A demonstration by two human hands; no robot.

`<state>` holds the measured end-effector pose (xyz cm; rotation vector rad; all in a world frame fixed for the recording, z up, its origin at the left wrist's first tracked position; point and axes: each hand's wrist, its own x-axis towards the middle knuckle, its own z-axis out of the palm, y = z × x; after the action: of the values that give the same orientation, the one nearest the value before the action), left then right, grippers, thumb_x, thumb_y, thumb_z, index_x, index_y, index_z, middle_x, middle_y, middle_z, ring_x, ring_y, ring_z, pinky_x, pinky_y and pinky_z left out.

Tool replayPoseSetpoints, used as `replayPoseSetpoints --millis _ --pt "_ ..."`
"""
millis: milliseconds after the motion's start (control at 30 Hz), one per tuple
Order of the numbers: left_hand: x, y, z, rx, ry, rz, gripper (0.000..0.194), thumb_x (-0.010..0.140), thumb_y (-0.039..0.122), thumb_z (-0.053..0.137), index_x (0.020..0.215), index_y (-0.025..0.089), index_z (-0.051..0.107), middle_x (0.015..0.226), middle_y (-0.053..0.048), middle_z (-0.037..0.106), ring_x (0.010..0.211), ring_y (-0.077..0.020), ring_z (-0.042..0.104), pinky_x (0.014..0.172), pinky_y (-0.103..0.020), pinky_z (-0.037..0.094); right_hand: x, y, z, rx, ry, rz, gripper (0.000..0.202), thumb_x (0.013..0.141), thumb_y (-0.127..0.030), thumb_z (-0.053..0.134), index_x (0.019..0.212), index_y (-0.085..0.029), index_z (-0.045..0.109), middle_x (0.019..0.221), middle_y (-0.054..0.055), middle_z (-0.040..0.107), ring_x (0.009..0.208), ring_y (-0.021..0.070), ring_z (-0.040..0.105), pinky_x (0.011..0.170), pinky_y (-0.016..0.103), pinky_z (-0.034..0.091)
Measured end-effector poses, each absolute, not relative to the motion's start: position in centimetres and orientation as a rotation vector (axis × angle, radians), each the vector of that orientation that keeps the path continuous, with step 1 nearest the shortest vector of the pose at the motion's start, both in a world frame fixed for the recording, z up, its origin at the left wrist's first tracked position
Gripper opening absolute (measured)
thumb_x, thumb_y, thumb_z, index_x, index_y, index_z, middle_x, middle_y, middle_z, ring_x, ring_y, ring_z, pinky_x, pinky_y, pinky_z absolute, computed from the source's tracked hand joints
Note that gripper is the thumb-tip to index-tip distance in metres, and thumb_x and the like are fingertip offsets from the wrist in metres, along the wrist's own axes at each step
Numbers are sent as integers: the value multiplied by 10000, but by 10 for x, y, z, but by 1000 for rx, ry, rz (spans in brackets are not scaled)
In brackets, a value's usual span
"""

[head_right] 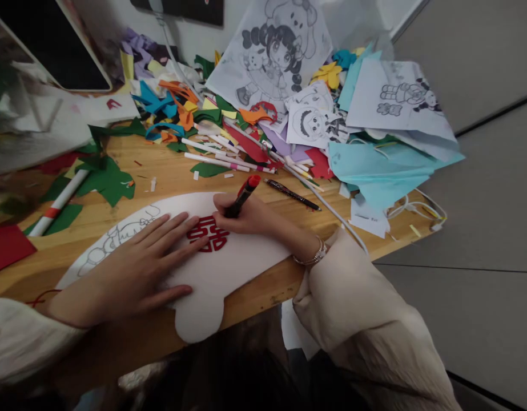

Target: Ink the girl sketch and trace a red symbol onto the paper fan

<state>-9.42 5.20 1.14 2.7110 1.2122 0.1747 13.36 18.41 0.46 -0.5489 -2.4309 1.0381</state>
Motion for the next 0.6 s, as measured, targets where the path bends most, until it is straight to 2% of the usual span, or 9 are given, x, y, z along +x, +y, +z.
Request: replayPoseSetpoints --millis 367,600 --pt "-93 52 12 2667 1221 200 717 900 583 463 1498 214 316 1594 -148 150 1471 -338 114 1201 -509 147 134 185 9 -544 -2424 1038 261 821 -167 499 621 -194 333 594 -44 367 571 82 355 548 237 307" --pt "-93 52 13 2684 1216 212 713 906 567 466 1497 198 317 1593 -156 146 1469 -346 117 1200 -511 145 134 184 11 -531 -2420 1081 269 847 -192 506 624 -191 356 588 -46 369 561 80 348 529 232 293"
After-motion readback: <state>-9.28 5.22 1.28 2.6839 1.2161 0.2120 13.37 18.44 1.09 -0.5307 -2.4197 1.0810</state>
